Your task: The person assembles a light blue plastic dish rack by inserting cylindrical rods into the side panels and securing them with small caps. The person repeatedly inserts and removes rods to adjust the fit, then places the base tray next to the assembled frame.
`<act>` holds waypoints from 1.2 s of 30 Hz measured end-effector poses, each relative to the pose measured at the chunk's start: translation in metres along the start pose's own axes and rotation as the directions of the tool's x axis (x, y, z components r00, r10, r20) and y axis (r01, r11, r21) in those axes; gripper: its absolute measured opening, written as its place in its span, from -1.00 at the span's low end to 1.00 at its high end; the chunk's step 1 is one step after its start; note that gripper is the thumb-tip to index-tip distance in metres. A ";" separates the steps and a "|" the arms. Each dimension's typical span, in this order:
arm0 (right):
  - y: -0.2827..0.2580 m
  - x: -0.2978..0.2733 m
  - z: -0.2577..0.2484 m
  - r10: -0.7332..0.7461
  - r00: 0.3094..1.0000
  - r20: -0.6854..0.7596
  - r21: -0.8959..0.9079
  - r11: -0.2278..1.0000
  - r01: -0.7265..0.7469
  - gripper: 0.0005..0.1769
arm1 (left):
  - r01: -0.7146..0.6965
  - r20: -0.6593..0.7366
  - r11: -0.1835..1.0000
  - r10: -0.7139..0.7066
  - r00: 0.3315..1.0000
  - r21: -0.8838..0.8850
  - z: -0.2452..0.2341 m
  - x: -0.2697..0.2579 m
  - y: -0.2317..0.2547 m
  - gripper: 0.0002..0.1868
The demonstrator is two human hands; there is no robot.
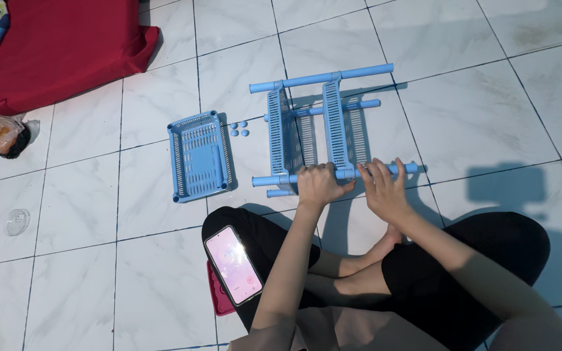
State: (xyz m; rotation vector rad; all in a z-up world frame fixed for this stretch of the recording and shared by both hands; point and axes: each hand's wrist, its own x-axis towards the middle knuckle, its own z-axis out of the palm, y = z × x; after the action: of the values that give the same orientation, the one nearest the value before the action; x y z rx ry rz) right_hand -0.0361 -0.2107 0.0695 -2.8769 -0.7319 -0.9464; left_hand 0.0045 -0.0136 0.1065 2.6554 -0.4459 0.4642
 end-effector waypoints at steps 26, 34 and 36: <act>0.049 -0.005 0.005 0.298 0.917 0.264 0.206 0.912 -0.355 -0.78 | -0.002 0.018 1.000 0.002 1.000 -0.007 0.002 -0.004 -0.003 -0.36; 0.031 0.006 -0.007 0.365 0.879 0.307 0.223 0.870 -0.439 -0.79 | -0.002 -0.010 1.000 0.001 1.000 -0.015 -0.003 0.001 -0.003 -0.38; 0.033 0.004 -0.009 0.369 0.879 0.302 0.224 0.868 -0.442 -0.81 | 0.008 0.006 1.000 -0.008 1.000 -0.016 -0.002 0.001 -0.002 -0.39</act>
State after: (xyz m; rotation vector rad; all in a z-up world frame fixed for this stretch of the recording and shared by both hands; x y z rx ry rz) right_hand -0.0234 -0.2400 0.0829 -2.7420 -0.2125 -0.3903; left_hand 0.0061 -0.0109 0.1081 2.6430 -0.4383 0.4489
